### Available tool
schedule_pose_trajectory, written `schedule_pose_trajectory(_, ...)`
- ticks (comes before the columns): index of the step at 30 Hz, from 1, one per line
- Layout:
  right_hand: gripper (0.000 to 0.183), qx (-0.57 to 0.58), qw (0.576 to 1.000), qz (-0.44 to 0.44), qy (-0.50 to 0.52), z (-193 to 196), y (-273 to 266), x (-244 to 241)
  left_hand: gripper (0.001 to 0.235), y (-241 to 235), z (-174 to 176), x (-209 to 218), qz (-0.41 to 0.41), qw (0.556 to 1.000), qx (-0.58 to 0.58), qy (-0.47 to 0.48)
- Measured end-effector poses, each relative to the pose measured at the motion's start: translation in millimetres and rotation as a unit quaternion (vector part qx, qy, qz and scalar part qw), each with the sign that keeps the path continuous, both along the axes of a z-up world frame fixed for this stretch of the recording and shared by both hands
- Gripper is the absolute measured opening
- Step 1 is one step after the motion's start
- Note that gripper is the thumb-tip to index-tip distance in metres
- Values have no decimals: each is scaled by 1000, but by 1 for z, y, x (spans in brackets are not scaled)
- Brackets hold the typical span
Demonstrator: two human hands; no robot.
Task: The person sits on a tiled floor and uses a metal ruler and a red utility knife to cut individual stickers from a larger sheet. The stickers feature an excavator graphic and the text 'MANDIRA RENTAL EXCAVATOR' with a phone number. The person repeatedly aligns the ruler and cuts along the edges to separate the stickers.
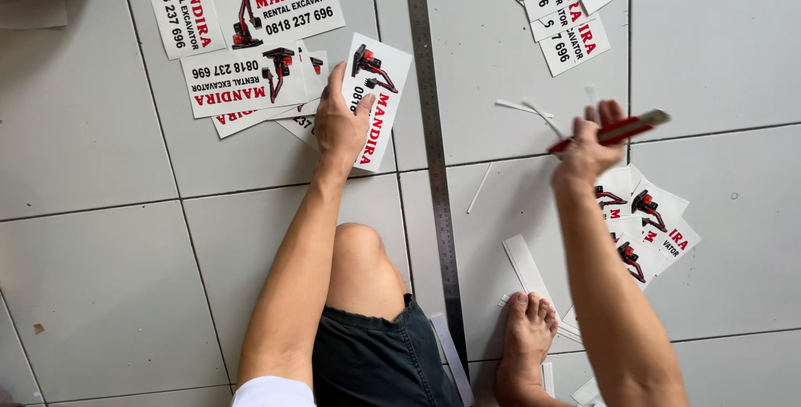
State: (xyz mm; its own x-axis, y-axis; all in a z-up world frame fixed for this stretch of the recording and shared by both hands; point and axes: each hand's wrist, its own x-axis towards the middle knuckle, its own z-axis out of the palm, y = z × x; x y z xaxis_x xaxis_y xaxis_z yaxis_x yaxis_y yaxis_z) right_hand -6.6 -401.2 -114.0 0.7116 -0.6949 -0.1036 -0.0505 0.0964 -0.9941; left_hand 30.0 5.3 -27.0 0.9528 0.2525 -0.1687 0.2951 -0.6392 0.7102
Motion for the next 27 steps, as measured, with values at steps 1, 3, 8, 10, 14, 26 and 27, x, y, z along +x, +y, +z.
schedule_pose_trajectory(1, 56, 0, 1000, -2, 0, 13, -8, -4, 64, -5, 11, 2, -2, 1000, 0, 0)
schedule_pose_trajectory(3, 46, -44, 998, 9, 47, 40, -22, -13, 64, -16, 34, 5, -28, 998, 43, 38)
schedule_pose_trajectory(8, 39, 28, 997, -56, 52, 74, 0, -12, 72, -22, 10, 15, -16, 986, 145, 81)
schedule_pose_trajectory(10, 42, -10, 999, -12, 33, 56, -1, -13, 66, -23, 14, 19, -19, 987, 150, 62)
schedule_pose_trajectory(14, 40, -7, 1000, 9, 24, 56, 16, -13, 63, -16, -3, 34, -55, 987, 143, 37)
schedule_pose_trajectory(26, 28, 95, 979, 158, 87, 91, 72, -16, 46, -56, -32, 21, -174, 956, 234, -26)
schedule_pose_trajectory(27, 31, 123, 970, 180, 105, 91, 76, -16, 46, -60, -29, 22, -196, 957, 212, -14)
